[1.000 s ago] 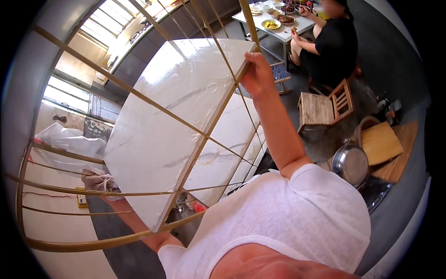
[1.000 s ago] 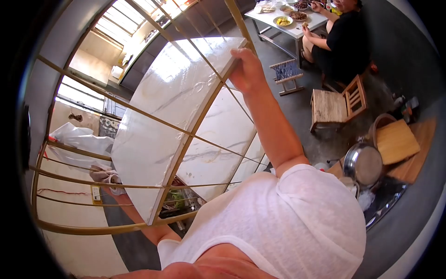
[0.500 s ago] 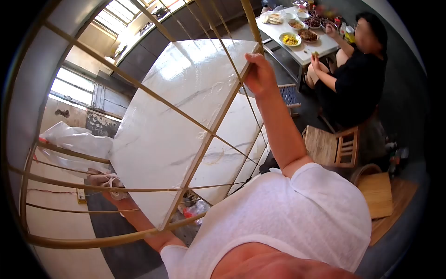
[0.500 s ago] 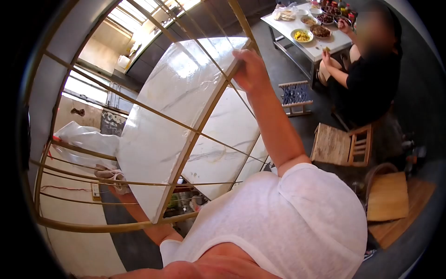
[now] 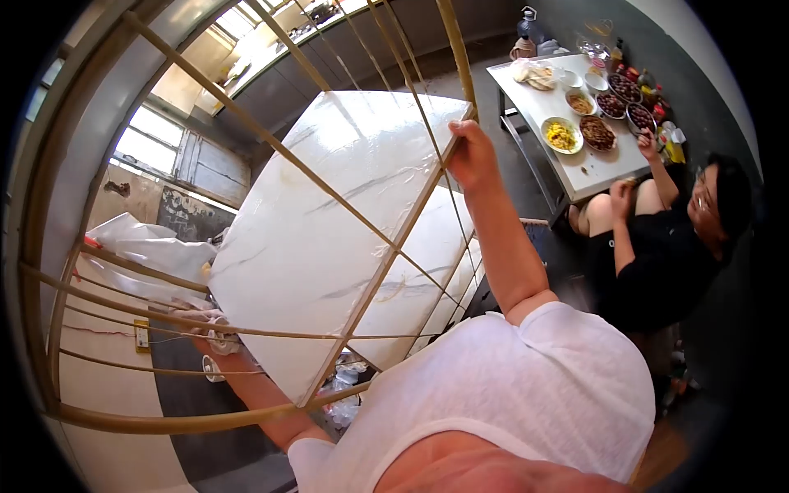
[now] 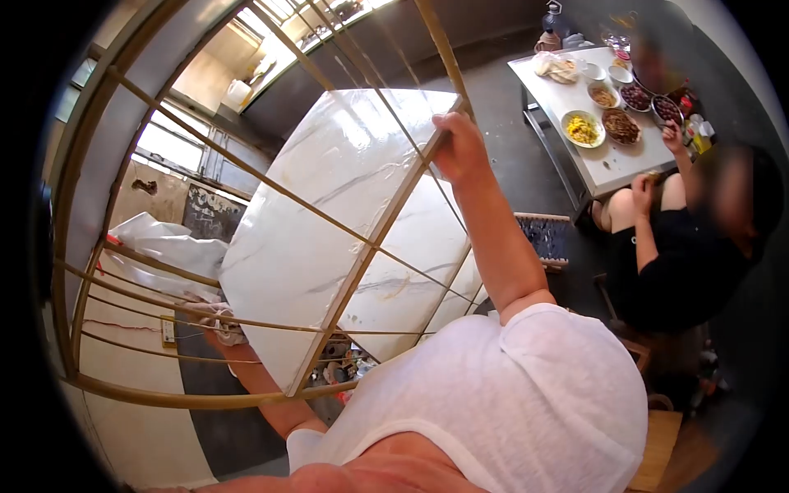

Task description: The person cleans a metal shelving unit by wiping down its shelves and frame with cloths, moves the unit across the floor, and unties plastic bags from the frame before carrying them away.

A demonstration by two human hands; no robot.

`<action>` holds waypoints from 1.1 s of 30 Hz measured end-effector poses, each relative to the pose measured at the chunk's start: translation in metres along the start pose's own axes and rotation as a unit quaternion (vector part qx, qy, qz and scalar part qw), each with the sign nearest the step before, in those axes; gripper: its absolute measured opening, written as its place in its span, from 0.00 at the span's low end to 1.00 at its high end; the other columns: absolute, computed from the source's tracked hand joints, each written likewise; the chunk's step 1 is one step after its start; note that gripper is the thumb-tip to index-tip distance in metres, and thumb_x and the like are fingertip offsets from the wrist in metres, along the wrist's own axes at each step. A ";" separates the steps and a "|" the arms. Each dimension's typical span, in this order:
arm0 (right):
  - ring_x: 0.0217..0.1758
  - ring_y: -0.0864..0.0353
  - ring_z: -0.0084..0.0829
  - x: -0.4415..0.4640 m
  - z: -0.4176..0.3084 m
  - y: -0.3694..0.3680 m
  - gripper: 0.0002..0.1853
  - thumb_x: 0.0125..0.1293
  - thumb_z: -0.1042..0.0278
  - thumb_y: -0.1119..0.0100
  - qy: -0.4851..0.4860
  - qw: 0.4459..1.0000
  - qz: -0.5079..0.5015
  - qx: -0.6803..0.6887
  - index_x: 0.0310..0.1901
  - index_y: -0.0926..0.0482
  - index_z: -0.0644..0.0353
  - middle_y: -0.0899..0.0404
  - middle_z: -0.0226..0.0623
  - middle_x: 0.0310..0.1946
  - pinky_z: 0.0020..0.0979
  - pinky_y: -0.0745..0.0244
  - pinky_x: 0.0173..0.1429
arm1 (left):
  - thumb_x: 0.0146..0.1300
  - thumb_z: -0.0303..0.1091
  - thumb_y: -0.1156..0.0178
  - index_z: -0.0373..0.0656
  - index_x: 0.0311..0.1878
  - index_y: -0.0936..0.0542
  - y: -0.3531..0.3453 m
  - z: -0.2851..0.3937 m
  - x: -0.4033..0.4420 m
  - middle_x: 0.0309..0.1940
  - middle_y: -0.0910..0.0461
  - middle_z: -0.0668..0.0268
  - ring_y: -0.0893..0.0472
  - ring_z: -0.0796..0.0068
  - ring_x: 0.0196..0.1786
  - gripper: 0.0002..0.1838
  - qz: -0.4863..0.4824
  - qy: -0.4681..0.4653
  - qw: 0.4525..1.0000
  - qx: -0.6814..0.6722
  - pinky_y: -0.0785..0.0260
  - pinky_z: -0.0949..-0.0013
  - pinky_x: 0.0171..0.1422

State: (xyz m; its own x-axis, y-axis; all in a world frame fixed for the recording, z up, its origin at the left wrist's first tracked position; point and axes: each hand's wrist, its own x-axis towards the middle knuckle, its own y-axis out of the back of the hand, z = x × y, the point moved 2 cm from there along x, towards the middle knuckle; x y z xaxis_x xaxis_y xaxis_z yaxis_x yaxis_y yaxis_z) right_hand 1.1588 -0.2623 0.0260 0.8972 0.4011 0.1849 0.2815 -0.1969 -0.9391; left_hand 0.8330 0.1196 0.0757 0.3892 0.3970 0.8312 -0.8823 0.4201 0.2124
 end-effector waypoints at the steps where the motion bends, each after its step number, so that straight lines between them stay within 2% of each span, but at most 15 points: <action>1: 0.36 0.22 0.32 0.015 0.009 0.000 0.06 0.53 0.76 0.48 -0.011 1.000 -0.016 0.015 0.35 0.29 0.62 0.25 0.36 0.30 0.34 0.25 0.44 | 0.55 0.33 0.49 0.42 0.35 0.36 -0.001 -0.008 0.011 0.25 0.35 0.66 0.31 0.76 0.25 0.08 0.000 0.004 1.000 -0.003 0.34 0.78 0.30; 2: 0.36 0.22 0.32 0.029 0.011 0.008 0.06 0.53 0.76 0.48 -0.012 1.000 -0.019 0.016 0.35 0.29 0.62 0.25 0.36 0.30 0.34 0.25 0.44 | 0.56 0.33 0.50 0.42 0.35 0.36 -0.010 -0.012 0.021 0.25 0.35 0.66 0.31 0.76 0.25 0.08 0.004 0.005 1.000 -0.004 0.34 0.78 0.30; 4: 0.32 0.25 0.28 0.064 -0.002 0.015 0.08 0.49 0.79 0.48 0.030 0.997 0.076 0.001 0.34 0.30 0.60 0.29 0.33 0.27 0.32 0.26 0.40 | 0.56 0.32 0.50 0.42 0.35 0.36 -0.040 -0.023 0.030 0.25 0.35 0.66 0.31 0.76 0.25 0.08 0.003 0.007 1.000 -0.009 0.34 0.78 0.30; 6: 0.32 0.25 0.27 0.080 -0.018 0.058 0.07 0.50 0.79 0.48 0.023 0.997 0.074 0.008 0.33 0.30 0.60 0.29 0.32 0.27 0.31 0.27 0.40 | 0.56 0.32 0.50 0.42 0.35 0.36 -0.071 -0.028 0.028 0.25 0.35 0.66 0.31 0.76 0.25 0.07 -0.005 0.009 1.000 -0.004 0.34 0.78 0.30; 8: 0.38 0.22 0.32 0.120 -0.031 0.093 0.06 0.52 0.75 0.47 -0.008 1.000 0.015 0.006 0.34 0.27 0.61 0.24 0.36 0.31 0.36 0.25 0.46 | 0.56 0.32 0.50 0.42 0.35 0.36 -0.103 -0.045 0.040 0.25 0.35 0.66 0.31 0.76 0.25 0.07 -0.004 0.011 1.000 -0.010 0.34 0.78 0.30; 12: 0.35 0.23 0.31 0.174 -0.035 0.092 0.03 0.53 0.75 0.47 0.022 0.999 0.049 -0.001 0.30 0.28 0.60 0.25 0.35 0.29 0.35 0.25 0.44 | 0.56 0.32 0.50 0.42 0.35 0.36 -0.153 -0.082 0.078 0.25 0.34 0.66 0.31 0.76 0.24 0.07 -0.009 0.013 0.999 -0.034 0.34 0.79 0.29; 16: 0.35 0.23 0.32 0.229 -0.052 0.141 0.02 0.53 0.75 0.48 0.054 0.997 0.062 -0.008 0.30 0.28 0.60 0.26 0.35 0.28 0.36 0.25 0.43 | 0.57 0.32 0.51 0.42 0.36 0.35 -0.216 -0.110 0.097 0.25 0.34 0.66 0.31 0.76 0.24 0.07 -0.022 0.017 0.998 -0.058 0.34 0.79 0.29; 20: 0.37 0.23 0.31 0.309 -0.063 0.206 0.05 0.52 0.75 0.49 0.047 0.998 0.018 0.030 0.33 0.28 0.62 0.25 0.35 0.29 0.36 0.25 0.45 | 0.57 0.32 0.51 0.42 0.36 0.35 -0.288 -0.145 0.121 0.25 0.34 0.66 0.31 0.76 0.24 0.07 -0.038 0.026 0.997 -0.070 0.34 0.79 0.28; 21: 0.38 0.23 0.31 0.329 -0.066 0.191 0.09 0.52 0.75 0.49 0.041 0.998 0.043 0.020 0.37 0.28 0.64 0.24 0.37 0.32 0.36 0.26 0.47 | 0.57 0.32 0.51 0.42 0.36 0.35 -0.310 -0.156 0.132 0.25 0.34 0.66 0.31 0.76 0.24 0.07 -0.042 0.027 0.995 -0.081 0.34 0.79 0.28; 24: 0.39 0.22 0.32 0.404 -0.069 0.236 0.11 0.52 0.75 0.49 0.070 0.995 0.065 0.004 0.39 0.28 0.65 0.24 0.38 0.34 0.35 0.26 0.49 | 0.57 0.32 0.51 0.43 0.36 0.35 -0.363 -0.189 0.158 0.25 0.34 0.66 0.31 0.76 0.24 0.06 -0.053 0.039 0.993 -0.094 0.34 0.80 0.28; 25: 0.40 0.23 0.32 0.421 -0.074 0.231 0.12 0.52 0.75 0.49 0.059 0.998 0.032 0.003 0.39 0.28 0.66 0.24 0.38 0.34 0.34 0.27 0.50 | 0.57 0.32 0.52 0.43 0.37 0.35 -0.384 -0.200 0.166 0.25 0.34 0.66 0.31 0.76 0.24 0.06 -0.060 0.045 0.992 -0.102 0.34 0.80 0.28; 28: 0.39 0.23 0.32 0.442 -0.092 0.219 0.12 0.51 0.75 0.49 0.044 0.998 0.054 -0.001 0.39 0.28 0.66 0.24 0.37 0.33 0.33 0.27 0.50 | 0.58 0.32 0.52 0.43 0.37 0.35 -0.423 -0.211 0.165 0.25 0.34 0.66 0.30 0.76 0.24 0.06 -0.081 0.064 0.988 -0.113 0.34 0.80 0.28; 29: 0.34 0.25 0.28 0.457 -0.095 0.204 0.08 0.49 0.76 0.48 0.045 0.992 0.114 -0.012 0.33 0.28 0.62 0.25 0.36 0.30 0.32 0.27 0.46 | 0.58 0.32 0.52 0.43 0.37 0.35 -0.440 -0.221 0.173 0.25 0.34 0.66 0.30 0.76 0.24 0.06 -0.089 0.071 0.986 -0.124 0.34 0.80 0.28; 32: 0.34 0.25 0.28 0.526 -0.081 0.291 0.08 0.49 0.76 0.48 0.076 0.992 0.104 -0.001 0.33 0.28 0.63 0.25 0.36 0.29 0.32 0.27 0.46 | 0.58 0.31 0.52 0.43 0.37 0.35 -0.473 -0.256 0.195 0.25 0.33 0.66 0.30 0.77 0.23 0.06 -0.135 0.090 0.973 -0.162 0.34 0.80 0.27; 33: 0.34 0.26 0.28 0.543 -0.078 0.259 0.07 0.49 0.76 0.48 0.063 0.994 0.088 -0.002 0.32 0.29 0.63 0.26 0.35 0.28 0.32 0.27 0.45 | 0.58 0.31 0.52 0.43 0.37 0.35 -0.482 -0.271 0.202 0.25 0.33 0.66 0.30 0.77 0.23 0.06 -0.151 0.100 0.967 -0.182 0.34 0.80 0.27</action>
State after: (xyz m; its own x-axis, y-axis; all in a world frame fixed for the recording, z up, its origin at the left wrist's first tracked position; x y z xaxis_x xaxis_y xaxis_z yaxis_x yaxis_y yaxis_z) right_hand 1.7453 -0.1656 -0.0943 0.9681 0.2451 0.0520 0.1170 -0.2585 -0.9589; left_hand 1.4084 0.2190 0.0021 0.6897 0.3469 0.6356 -0.5836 0.7859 0.2044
